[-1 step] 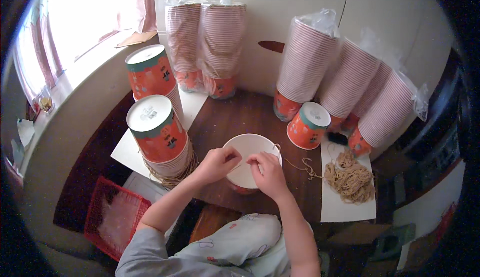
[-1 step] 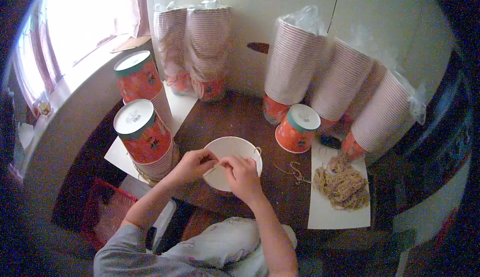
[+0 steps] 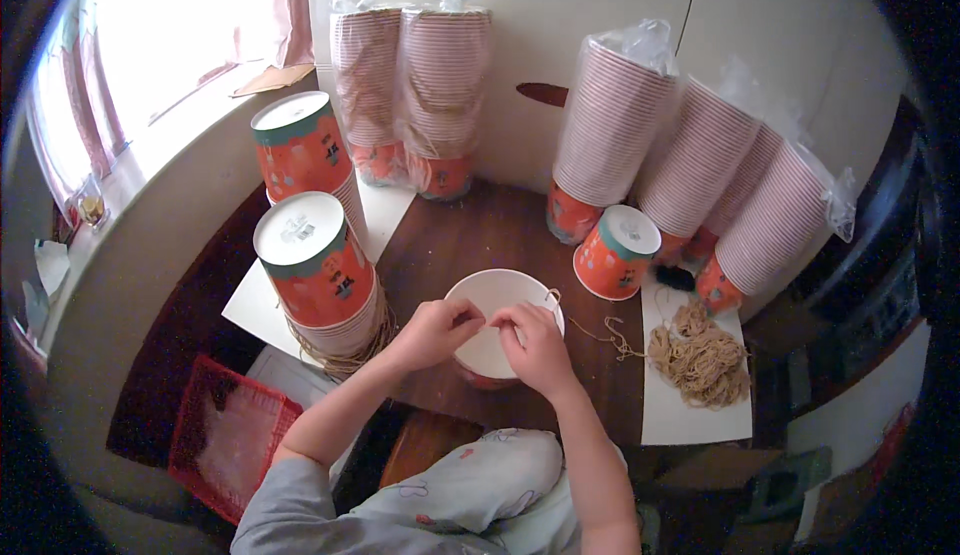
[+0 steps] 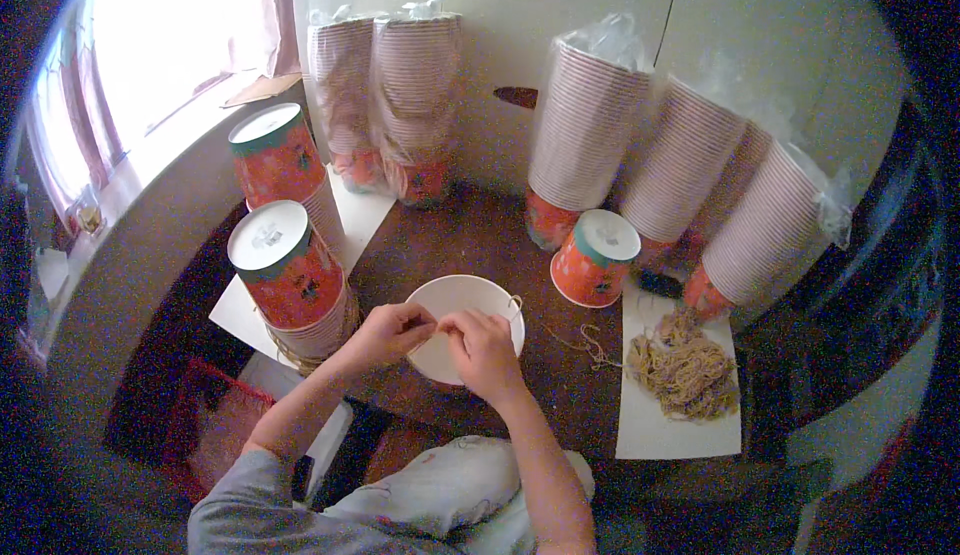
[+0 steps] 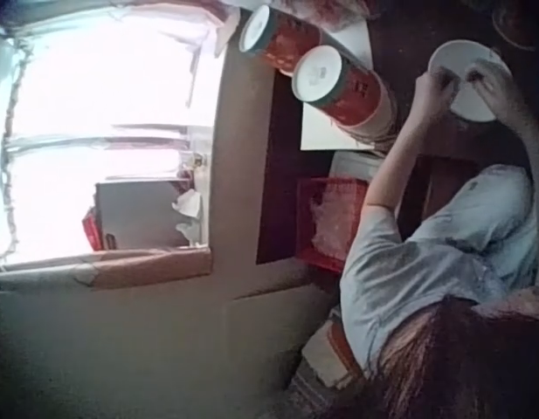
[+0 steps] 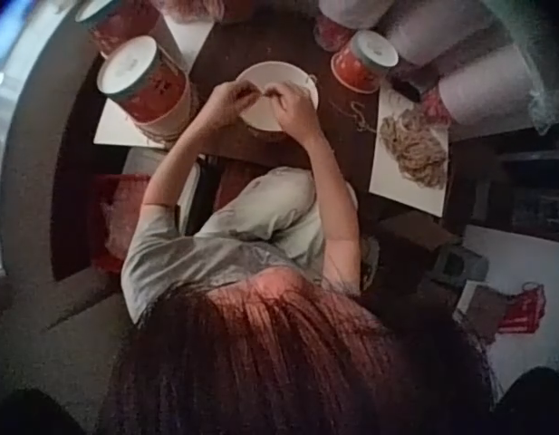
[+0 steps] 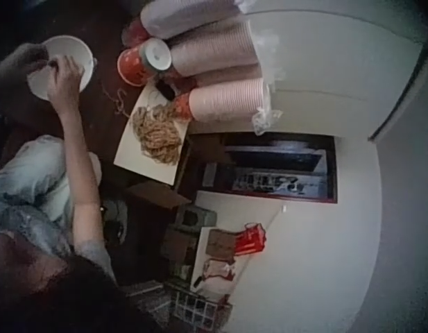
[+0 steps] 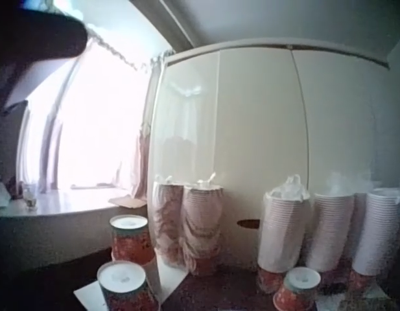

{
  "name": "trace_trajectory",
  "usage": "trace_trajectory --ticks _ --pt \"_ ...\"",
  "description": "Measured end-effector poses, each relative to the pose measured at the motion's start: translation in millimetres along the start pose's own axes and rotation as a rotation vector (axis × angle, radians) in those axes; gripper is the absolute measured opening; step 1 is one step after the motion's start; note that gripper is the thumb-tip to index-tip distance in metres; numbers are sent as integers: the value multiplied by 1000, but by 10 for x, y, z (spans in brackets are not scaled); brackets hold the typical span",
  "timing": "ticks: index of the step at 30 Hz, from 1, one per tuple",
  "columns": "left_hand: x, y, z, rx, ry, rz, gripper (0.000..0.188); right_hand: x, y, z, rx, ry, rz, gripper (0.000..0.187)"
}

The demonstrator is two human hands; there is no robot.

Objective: Threading and tying strings through holes in paper buckets to create handles for a holiday-themed product.

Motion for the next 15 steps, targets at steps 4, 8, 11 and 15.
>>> trace_trajectory --ticks 4,8,11,15 --pt "-26 44 -7 -28 58 -2 18 81 -12 -56 110 40 -17 6" --pt "-62 13 7 -113 165 25 22 72 -37 -84 87 5 -62 7" --pt "-74 24 38 -106 183 22 23 7 -67 -132 -25 -118 31 6" --pt "-97 28 147 -279 190 205 23 -111 49 -81 -295 -362 49 6"
Point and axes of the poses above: each hand's wrist, its own x-axis towards the middle knuckle, its own z-axis out of the back of the hand, y = z × x, the point moved 2 cm from there along x, towards the middle knuckle, and after that the axes turned 2 degrees about -y, right-handed, at the moved point
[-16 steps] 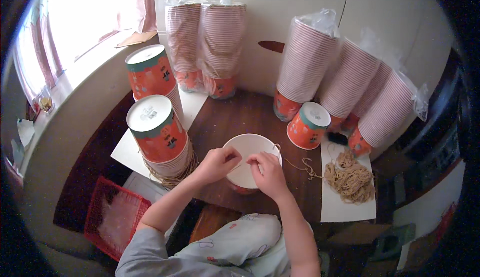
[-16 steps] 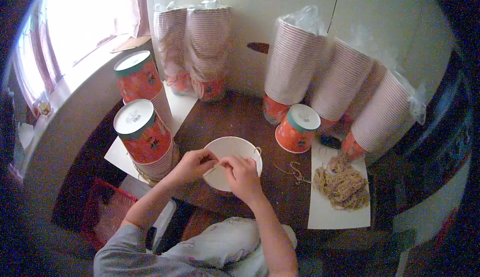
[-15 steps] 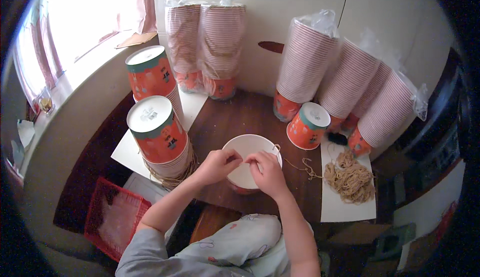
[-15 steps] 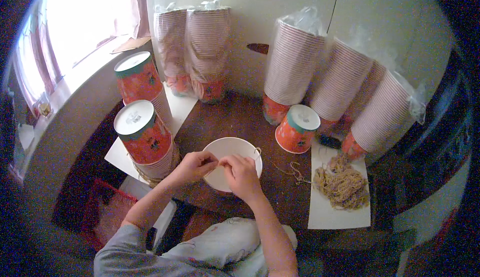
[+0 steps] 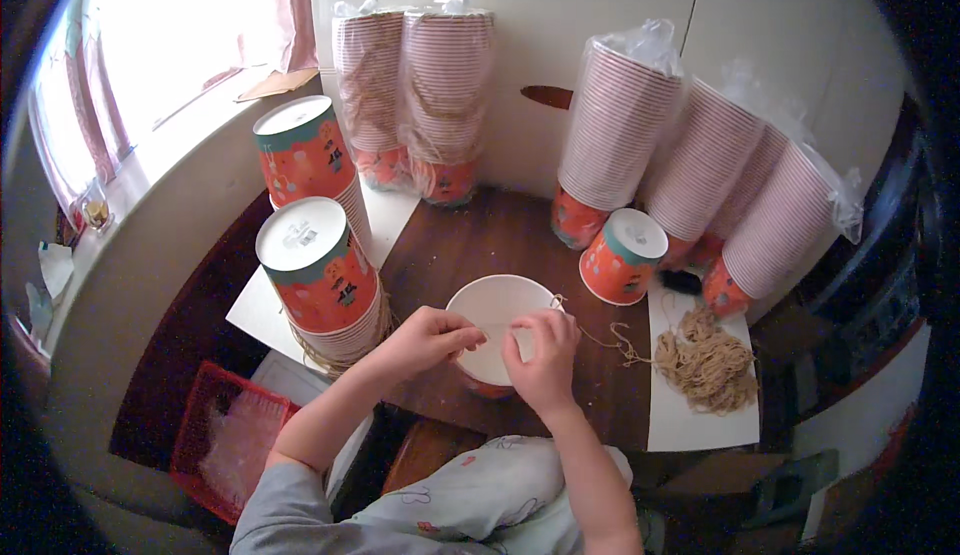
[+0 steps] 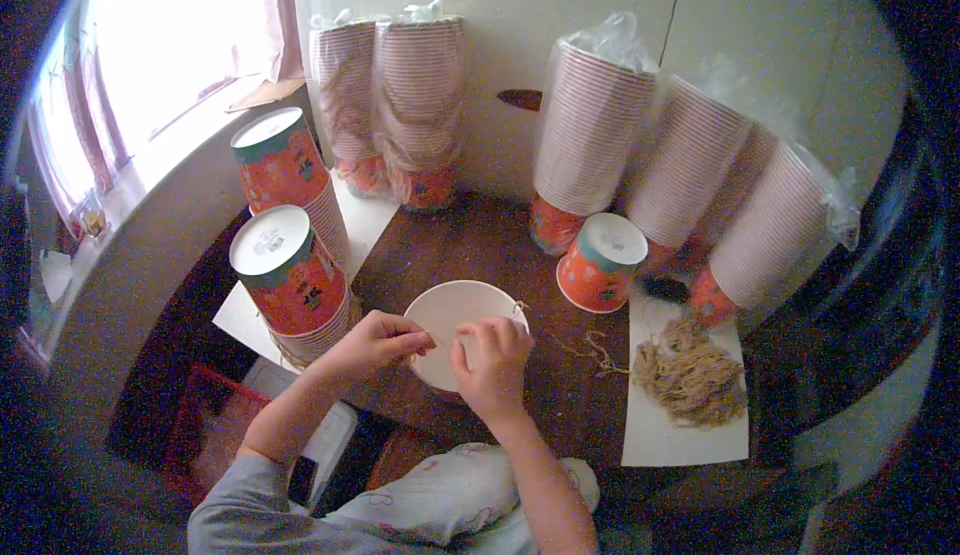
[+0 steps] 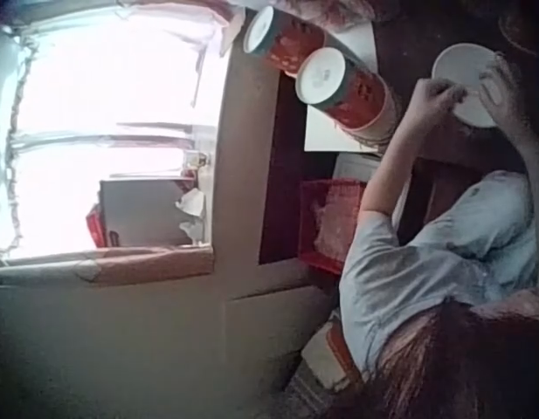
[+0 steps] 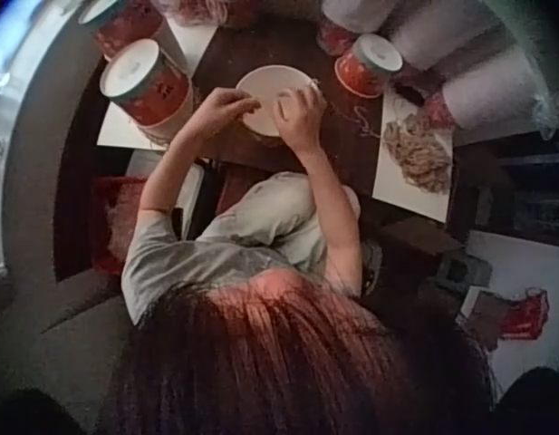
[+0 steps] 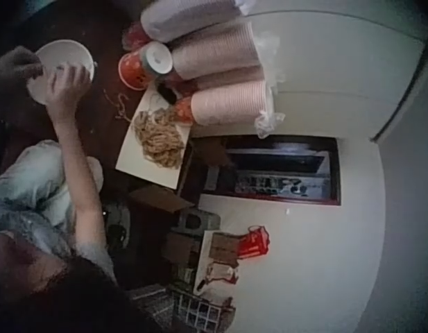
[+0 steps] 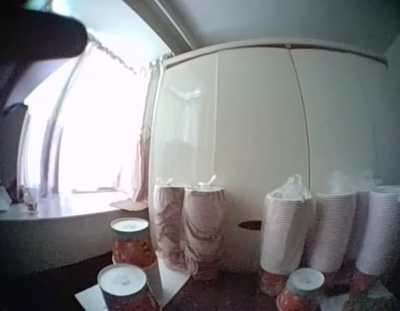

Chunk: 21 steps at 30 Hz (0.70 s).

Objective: Threading and tying strings through holes in paper buckets to create handles for a holiday-themed product.

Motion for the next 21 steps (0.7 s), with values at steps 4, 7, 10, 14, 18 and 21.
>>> trace_trajectory --ticks 4,7,10,14,18,21 --pt "-44 -39 -29 -145 9 30 24 -120 6 -9 213 302 -212 11" --pt "-64 -18 -40 -182 61 12 25 -147 37 -68 308 374 -272 13" --pt "-62 17 -62 -184 74 -1 24 -173 16 -120 316 351 -268 14" --pt "-78 12 -75 -178 93 8 22 -158 25 -88 287 381 -258 12" --pt "-84 49 -99 -244 29 31 19 -166 16 -84 321 481 -382 16" --pt "-91 -16 -88 -286 50 38 16 -145 10 -76 259 458 -305 12"
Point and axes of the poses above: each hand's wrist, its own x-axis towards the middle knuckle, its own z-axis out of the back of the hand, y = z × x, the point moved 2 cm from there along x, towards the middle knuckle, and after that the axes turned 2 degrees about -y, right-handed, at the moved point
